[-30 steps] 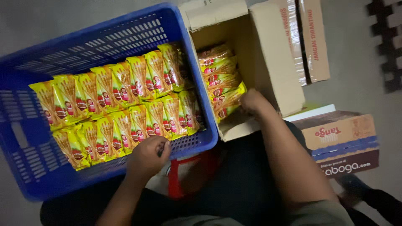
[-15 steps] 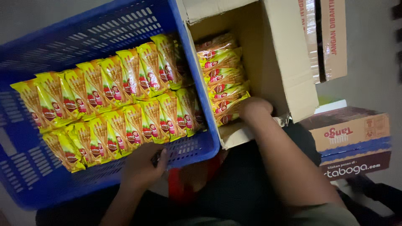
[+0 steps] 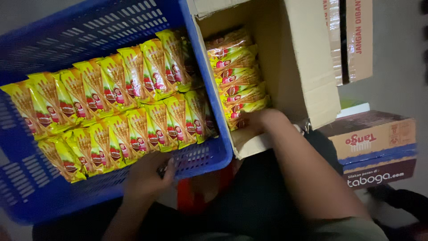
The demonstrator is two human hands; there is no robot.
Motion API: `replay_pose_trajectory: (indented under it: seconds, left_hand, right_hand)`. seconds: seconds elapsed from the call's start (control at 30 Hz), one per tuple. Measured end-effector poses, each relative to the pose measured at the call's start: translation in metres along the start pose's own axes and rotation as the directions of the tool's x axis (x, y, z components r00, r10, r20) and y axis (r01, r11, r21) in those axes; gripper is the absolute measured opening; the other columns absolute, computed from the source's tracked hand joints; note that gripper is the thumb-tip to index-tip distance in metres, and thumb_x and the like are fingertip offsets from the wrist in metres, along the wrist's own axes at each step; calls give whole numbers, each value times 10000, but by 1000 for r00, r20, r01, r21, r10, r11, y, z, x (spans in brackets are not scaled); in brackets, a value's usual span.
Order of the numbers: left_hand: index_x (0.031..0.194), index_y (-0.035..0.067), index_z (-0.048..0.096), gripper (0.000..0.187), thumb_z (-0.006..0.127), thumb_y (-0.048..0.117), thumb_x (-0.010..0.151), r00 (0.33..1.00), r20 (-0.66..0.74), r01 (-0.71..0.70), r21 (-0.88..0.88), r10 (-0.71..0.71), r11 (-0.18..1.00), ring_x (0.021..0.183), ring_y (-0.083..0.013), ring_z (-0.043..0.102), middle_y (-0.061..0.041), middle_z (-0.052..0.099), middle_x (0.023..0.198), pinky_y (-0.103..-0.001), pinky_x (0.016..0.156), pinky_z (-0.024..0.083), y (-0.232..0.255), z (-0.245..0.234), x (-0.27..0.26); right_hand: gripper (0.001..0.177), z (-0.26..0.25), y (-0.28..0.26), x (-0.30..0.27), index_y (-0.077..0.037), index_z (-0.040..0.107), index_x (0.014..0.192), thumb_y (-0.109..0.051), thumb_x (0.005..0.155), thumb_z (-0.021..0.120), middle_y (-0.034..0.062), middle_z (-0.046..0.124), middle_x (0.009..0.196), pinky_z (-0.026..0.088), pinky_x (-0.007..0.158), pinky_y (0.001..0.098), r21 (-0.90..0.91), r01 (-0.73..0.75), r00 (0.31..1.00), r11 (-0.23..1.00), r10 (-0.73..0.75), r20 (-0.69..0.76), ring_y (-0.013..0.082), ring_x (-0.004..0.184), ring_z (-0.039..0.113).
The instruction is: The person transfers yellow snack packets from a blue plastic basket into a cardboard box. They pick up packets one by one and place them inside the box, repeating the action throughout the clip.
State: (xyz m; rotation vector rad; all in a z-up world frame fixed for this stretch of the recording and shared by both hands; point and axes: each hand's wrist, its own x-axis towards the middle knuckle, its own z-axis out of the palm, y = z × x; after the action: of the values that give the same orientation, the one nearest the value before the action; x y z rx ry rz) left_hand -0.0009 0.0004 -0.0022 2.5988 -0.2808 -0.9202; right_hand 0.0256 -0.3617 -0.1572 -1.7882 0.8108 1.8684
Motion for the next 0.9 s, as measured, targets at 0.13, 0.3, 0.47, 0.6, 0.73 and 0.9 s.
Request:
replay_pose_trajectory:
  seconds: [0.13,0.3,0.47,0.6,0.73,0.9]
  left_hand:
    - [959,182,791,293,578,369,883,1000,9,-19,2,19,1000,863,-277,711,-36,752,850,-430,760,505,-1,2,3]
    - [948,170,776,252,594,335,894,999,-32,-42,-54,40,998,807,-237,701,-20,737,815,-392,726,499,4,-4,-1]
    - [938,159,783,261,599,335,877,999,-37,-33,-36,32,999,834,-250,696,-27,744,849,-402,750,497,-4,3,2]
    - [827,153,733,338,538,405,940,995,49,-87,-90,92,992,700,-386,694,-172,673,697,-464,604,530,-1,-15,8]
    - [946,138,757,317,516,340,984,994,-61,-96,-170,86,981,725,-383,713,-153,701,732,-454,646,564,-4,-2,6]
    - [1084,142,740,305,586,388,990,998,-34,-58,-45,56,997,984,-394,716,-156,734,924,-534,838,576,5,-9,0]
  right_hand:
    - [828,12,4,55,-370,345,1568,-314,806,664,109,384,1606,321,1191,485,-586,342,933,735,-341,117,360,1469,390]
    - [780,-11,-20,-13,-322,147,1651,-638,963,334,72,223,1711,345,1227,423,-516,87,996,852,-66,58,311,1529,348]
    - [754,-13,-18,-36,-239,532,1494,-689,901,415,56,502,1562,452,1093,429,-516,316,930,796,-367,4,265,1358,549]
    - [679,-18,-11,-89,-12,625,1327,-544,919,516,242,642,1353,503,1060,499,-673,647,678,358,-673,294,468,1252,607]
    - [665,-2,8,-118,-144,627,1331,-612,931,376,162,663,1337,486,1065,503,-717,485,795,501,-594,122,398,1277,605]
    - [568,29,41,-83,-184,650,1254,-469,972,247,135,703,1253,492,1016,523,-772,404,821,492,-567,68,363,1227,635]
